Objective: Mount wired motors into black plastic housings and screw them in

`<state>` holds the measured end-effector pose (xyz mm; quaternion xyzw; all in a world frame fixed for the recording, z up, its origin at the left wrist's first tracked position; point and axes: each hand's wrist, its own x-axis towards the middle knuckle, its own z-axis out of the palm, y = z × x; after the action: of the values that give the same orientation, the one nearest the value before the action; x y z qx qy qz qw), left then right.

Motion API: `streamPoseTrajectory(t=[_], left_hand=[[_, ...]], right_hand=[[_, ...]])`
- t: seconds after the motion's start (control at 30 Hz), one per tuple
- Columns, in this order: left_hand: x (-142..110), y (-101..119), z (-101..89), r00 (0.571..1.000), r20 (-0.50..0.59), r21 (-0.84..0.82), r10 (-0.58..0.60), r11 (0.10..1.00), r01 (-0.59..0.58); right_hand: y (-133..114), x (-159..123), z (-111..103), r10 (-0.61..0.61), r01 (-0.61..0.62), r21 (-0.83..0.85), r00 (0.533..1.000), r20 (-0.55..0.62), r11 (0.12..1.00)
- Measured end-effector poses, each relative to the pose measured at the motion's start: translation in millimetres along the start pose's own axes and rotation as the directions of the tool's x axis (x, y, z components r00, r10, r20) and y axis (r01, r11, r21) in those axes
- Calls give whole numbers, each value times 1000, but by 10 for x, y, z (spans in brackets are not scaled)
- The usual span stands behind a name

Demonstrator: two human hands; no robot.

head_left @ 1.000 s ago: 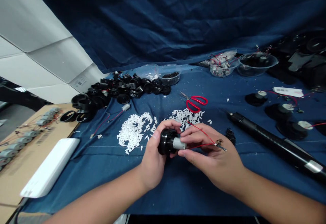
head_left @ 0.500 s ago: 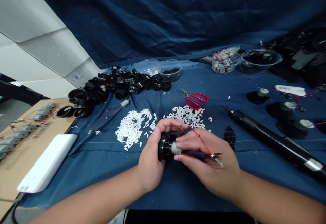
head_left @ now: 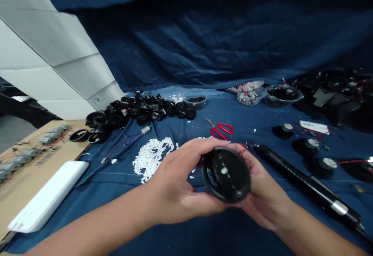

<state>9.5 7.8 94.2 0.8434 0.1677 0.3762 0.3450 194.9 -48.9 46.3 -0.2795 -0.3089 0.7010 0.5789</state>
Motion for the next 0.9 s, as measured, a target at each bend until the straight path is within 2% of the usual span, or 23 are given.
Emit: streamPoseTrajectory(t=[0.07,0.17,0.23,0.3,0.37,0.43,0.53,0.63,0.8,0.9], left_hand=[[201,162,-134,995,81,114,57,991,-66],[383,341,-252,987,137,268,82,956,-116],[411,356,-277,990,115,330,84,937,-118],[392,297,-278,990,116,357,74,927,-111],[361,209,-268,985,166,370,51,923,-110],[338,138,-253,978,205,366,43,923,-118],[329,85,-218,973,219,341,69,929,-143],[322,52,-155,966,234,298,108,938,-177],[283,-32,16,975,200,217,93,967,-136],[264,-71,110,978,190,157,83,981,-114]], right_hand=[[26,3,-4,-40,39,-112,999,-9,993],[142,76,-66,-171,143,-392,985,-36,909],[198,135,-132,-239,173,-491,968,-74,854],[206,157,-196,-370,263,-575,926,-74,774],[178,136,-241,-517,403,-680,855,41,612],[141,96,-258,-597,524,-731,777,199,438],[92,71,-250,-632,590,-749,712,306,302],[48,101,-229,-675,609,-753,667,316,249],[2,138,-208,-677,657,-714,642,361,242],[8,116,-211,-682,674,-711,618,391,203]])
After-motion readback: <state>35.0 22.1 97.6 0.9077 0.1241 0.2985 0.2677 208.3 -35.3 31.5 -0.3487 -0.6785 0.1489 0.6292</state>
